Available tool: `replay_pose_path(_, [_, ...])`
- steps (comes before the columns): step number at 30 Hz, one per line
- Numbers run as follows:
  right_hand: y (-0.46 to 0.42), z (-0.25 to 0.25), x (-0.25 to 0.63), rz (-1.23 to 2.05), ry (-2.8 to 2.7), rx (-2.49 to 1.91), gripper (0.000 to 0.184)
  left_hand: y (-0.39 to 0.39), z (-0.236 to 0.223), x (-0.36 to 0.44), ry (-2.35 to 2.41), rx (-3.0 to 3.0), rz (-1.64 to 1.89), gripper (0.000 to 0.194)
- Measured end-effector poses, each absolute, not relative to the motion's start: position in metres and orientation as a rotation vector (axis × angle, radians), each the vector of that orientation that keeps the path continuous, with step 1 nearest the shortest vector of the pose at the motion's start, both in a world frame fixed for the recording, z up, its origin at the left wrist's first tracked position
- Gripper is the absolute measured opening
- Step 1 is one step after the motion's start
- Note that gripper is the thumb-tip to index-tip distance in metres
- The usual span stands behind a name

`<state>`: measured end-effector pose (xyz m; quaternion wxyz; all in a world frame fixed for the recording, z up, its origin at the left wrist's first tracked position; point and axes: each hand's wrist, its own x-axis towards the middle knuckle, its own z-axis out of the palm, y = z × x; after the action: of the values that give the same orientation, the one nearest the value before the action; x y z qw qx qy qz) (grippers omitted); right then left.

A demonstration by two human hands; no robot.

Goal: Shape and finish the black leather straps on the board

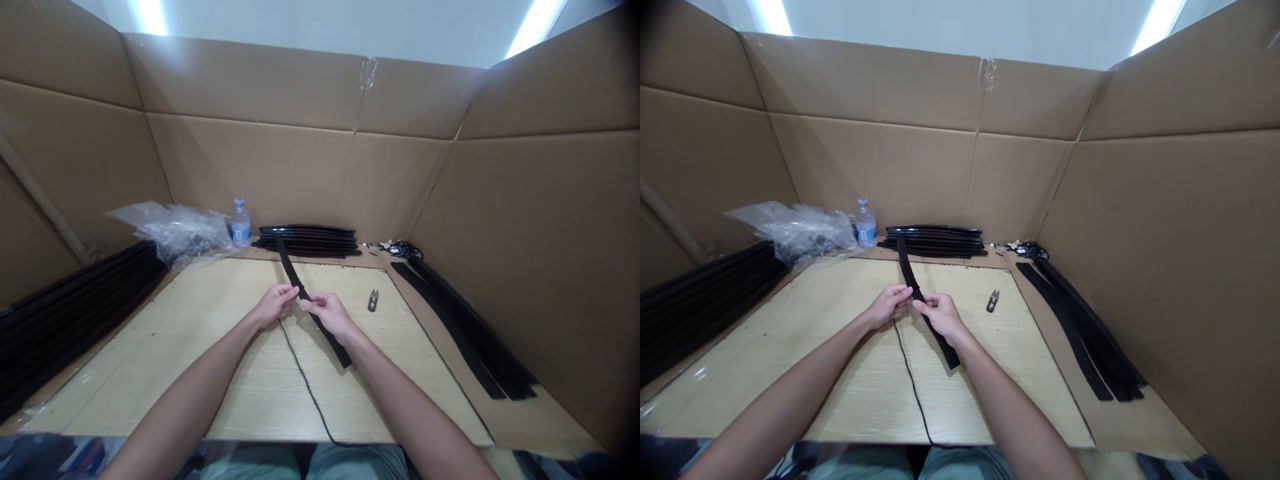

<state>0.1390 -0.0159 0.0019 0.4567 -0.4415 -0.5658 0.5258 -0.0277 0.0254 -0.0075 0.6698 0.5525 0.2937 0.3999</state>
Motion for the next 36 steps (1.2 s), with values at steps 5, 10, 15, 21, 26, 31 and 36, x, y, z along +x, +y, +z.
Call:
replay_pose_path(5, [-0.018, 0.004, 0.137, 1.31, -1.331, -1.027, 0.01, 0.021, -0.003, -0.025, 0.646, 1.261, 0.889, 0.033])
replay_pose_path(10, [-0.023, 0.01, 0.135, 1.399, -1.271, -0.952, 0.028, 0.018, 0.0, -0.022, 0.655, 1.265, 0.881, 0.033])
replay_pose_path(15, [-0.019, 0.008, 0.138, 1.414, -1.257, -0.934, 0.032, 0.015, 0.006, -0.02, 0.662, 1.259, 0.873, 0.032])
replay_pose_path(21, [-0.015, 0.006, 0.141, 1.419, -1.28, -0.979, 0.024, 0.012, 0.007, -0.018, 0.657, 1.225, 0.891, 0.031])
replay_pose_path(26, [-0.018, 0.01, 0.143, 1.439, -1.307, -0.983, 0.025, 0.013, 0.007, -0.02, 0.637, 1.203, 0.892, 0.028])
replay_pose_path(31, [-0.021, 0.013, 0.142, 1.446, -1.323, -0.952, 0.023, 0.015, 0.007, -0.027, 0.604, 1.162, 0.887, 0.024])
replay_pose_path(36, [-0.024, 0.017, 0.142, 1.447, -1.329, -0.914, 0.028, 0.017, 0.006, -0.026, 0.625, 1.143, 0.92, 0.029])
